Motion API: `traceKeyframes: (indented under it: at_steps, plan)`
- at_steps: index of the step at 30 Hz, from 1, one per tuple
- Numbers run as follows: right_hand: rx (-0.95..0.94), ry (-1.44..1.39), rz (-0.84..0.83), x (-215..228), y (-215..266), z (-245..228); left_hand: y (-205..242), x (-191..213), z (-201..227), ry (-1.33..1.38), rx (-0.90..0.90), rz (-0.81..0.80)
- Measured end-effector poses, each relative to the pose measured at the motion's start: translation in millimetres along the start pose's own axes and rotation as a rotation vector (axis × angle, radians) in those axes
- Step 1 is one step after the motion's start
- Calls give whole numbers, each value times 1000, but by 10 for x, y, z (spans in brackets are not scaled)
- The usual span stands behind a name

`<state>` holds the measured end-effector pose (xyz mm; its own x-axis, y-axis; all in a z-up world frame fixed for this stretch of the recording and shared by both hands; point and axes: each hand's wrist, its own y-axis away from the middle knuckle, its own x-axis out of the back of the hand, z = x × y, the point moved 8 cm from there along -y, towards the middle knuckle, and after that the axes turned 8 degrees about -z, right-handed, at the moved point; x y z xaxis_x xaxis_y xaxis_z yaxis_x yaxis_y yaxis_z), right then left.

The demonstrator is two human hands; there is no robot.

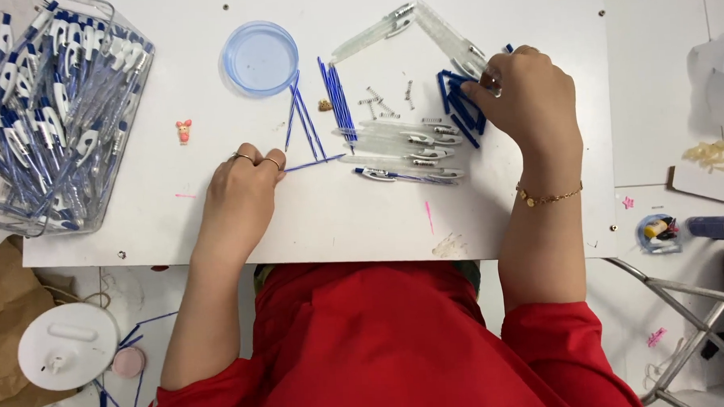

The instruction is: A person is sitting on the floor assembling pens by inserting blue ink refills into clear plastic barrels and placing them on a white board.

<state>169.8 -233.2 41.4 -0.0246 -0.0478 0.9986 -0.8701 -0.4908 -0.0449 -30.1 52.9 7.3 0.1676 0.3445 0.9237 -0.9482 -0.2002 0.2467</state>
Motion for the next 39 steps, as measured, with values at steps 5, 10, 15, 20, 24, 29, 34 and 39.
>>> traceKeyframes:
  at_steps: [5,10,15,20,24,29,34,39]
  plan:
    - [-1,-111,139,179,31,2,-55,-65,163,-584,-342,298]
    - [45,-119,268,195,0,35,-246,182,162,-917,-573,443]
    - [46,-83,294,101,-19,73,-540,338,346,-1144,-739,476]
    - [-4,-88,273,79,-31,130,-1010,37,584,-1228,-989,384]
    - [7,-91,289,132,-19,92,-1104,176,503,-1296,-775,359]
    - [-5,-69,295,141,-7,90,-625,730,152,-933,-625,779]
    - [-1,-73,293,91,-20,108,-263,1242,-1104,-591,-87,704]
    - [26,-81,282,122,-2,34,-347,940,-3050,-894,332,537]
